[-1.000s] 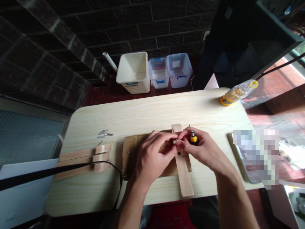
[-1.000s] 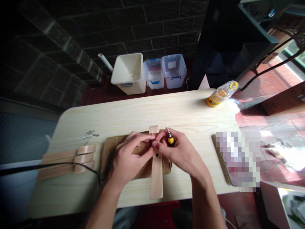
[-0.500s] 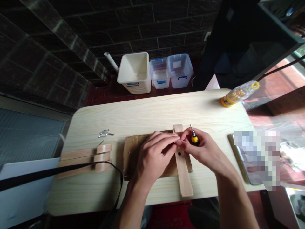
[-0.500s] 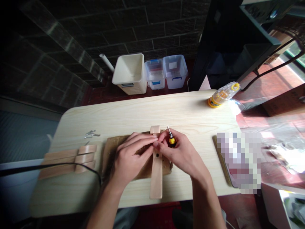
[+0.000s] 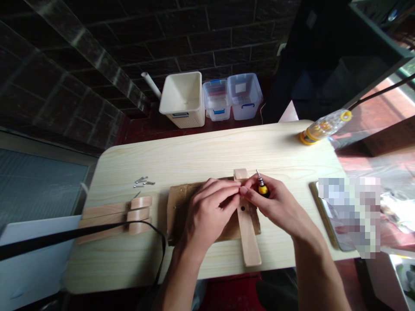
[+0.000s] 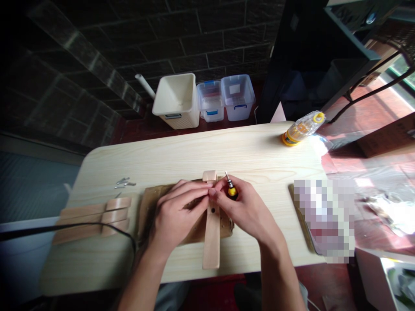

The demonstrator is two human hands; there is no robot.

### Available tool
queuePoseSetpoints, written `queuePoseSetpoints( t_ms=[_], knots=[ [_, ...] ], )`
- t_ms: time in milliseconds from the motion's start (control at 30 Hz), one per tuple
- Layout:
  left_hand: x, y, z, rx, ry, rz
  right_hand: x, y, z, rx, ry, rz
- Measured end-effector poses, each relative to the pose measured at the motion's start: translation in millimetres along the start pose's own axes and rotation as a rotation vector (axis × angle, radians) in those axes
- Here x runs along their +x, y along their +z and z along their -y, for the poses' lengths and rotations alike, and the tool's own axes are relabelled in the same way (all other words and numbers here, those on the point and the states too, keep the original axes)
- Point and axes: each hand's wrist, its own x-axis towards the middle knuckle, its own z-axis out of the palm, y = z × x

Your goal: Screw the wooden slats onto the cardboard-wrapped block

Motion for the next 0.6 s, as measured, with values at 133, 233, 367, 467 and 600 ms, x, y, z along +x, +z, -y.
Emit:
queuePoseSetpoints(
  t_ms=[133, 233, 367, 467, 600],
  knots=[
    [1.4, -1.3, -2.0, 0.017, 0.019, 0.004, 0.7, 0.2, 0.3, -0.002, 0.001, 0.006],
    [2.7, -2.3, -3.1, 0.031, 0.017, 0.018, 0.8, 0.8, 0.7, -0.008, 0.007, 0.000],
    [4.3, -3.2, -3.7, 0.047, 0.033, 0.027, 0.7, 1.6, 1.0, -0.011, -0.002, -0.008],
    [3.6, -3.2, -3.8, 0.051, 0.028, 0.025, 0.7, 2.1, 1.4, -0.007, -0.006, -0.013],
    [0.8, -2.0, -2.9, 0.069, -0.044, 0.008, 0.9, 2.8, 1.2, 0.004, -0.001, -0.012]
  ],
)
